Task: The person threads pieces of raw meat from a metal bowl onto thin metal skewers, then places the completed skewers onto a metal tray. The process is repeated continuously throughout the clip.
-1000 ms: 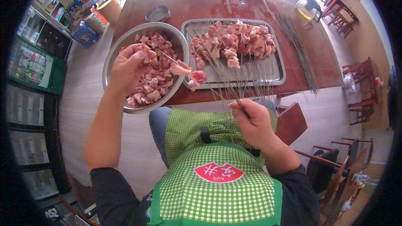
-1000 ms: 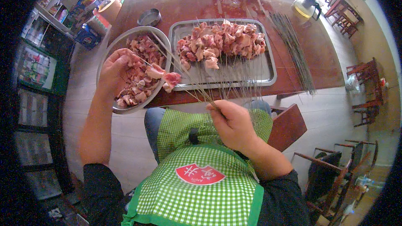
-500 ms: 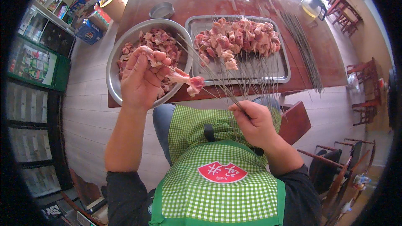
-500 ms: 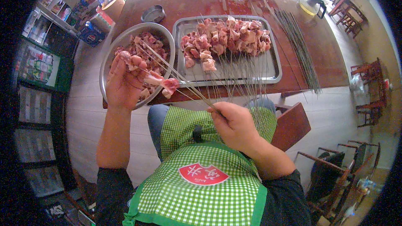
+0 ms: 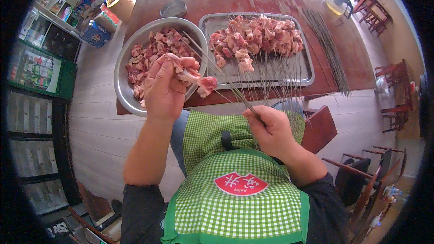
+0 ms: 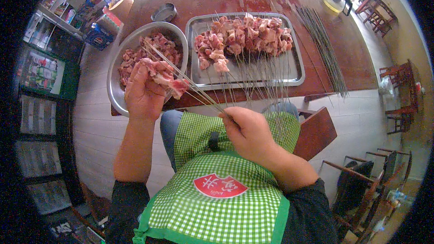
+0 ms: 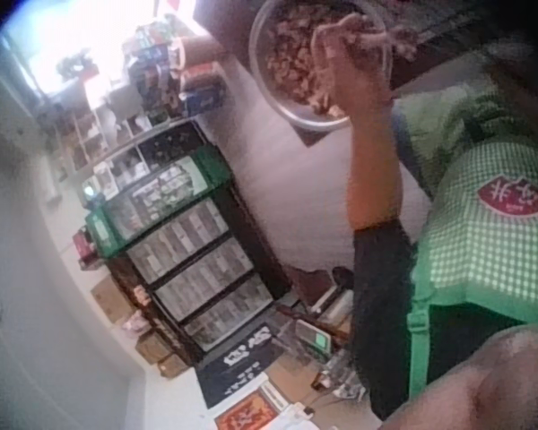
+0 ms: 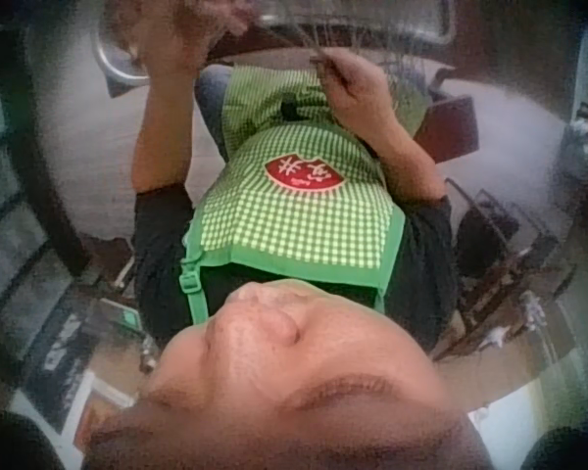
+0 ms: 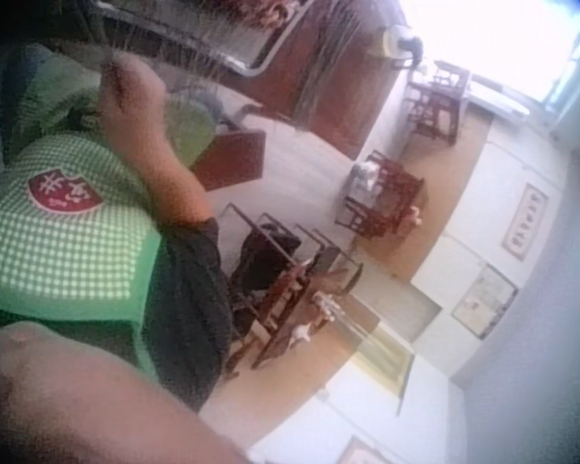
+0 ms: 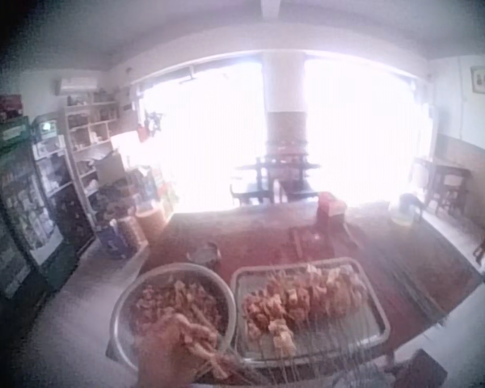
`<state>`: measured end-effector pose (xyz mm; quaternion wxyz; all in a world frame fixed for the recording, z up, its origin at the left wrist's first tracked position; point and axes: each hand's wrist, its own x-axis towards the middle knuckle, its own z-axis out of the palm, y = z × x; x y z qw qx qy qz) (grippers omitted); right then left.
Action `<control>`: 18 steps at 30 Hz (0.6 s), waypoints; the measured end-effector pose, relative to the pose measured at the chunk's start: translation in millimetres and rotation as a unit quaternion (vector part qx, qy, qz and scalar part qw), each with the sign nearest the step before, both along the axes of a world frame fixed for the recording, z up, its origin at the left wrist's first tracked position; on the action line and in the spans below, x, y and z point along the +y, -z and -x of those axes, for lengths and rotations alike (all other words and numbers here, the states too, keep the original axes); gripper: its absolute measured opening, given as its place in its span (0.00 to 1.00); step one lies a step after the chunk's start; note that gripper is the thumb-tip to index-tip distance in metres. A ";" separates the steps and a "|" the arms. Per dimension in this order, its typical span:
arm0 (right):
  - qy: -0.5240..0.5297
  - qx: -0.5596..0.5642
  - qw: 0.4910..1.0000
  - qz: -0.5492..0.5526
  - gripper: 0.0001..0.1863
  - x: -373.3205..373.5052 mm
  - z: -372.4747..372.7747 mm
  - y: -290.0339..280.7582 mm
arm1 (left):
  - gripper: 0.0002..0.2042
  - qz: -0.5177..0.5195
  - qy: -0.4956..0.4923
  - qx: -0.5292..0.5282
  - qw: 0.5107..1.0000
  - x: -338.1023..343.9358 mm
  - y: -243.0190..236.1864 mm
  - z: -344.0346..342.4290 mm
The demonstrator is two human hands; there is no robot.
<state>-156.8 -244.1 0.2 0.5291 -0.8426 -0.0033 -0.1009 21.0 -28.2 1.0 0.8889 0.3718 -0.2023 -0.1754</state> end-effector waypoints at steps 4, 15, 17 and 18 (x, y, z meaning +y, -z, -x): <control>0.007 -0.040 0.999 -0.005 0.05 1.0 -5.5 -2.5 | 0.10 0.012 -0.019 0.035 0.999 -6.4 0.3 10.5; 0.011 -0.066 0.998 -0.019 0.05 4.8 -10.3 -5.1 | 0.09 -0.024 -0.077 0.023 0.997 -29.3 1.7 33.1; 0.007 -0.062 0.998 0.023 0.09 3.7 -11.0 -7.9 | 0.09 -0.045 -0.057 0.017 0.997 -30.7 -0.9 28.0; 0.016 -0.087 0.995 0.035 0.11 5.0 -9.7 -10.3 | 0.10 -0.083 -0.093 0.029 0.992 -31.1 -2.8 24.3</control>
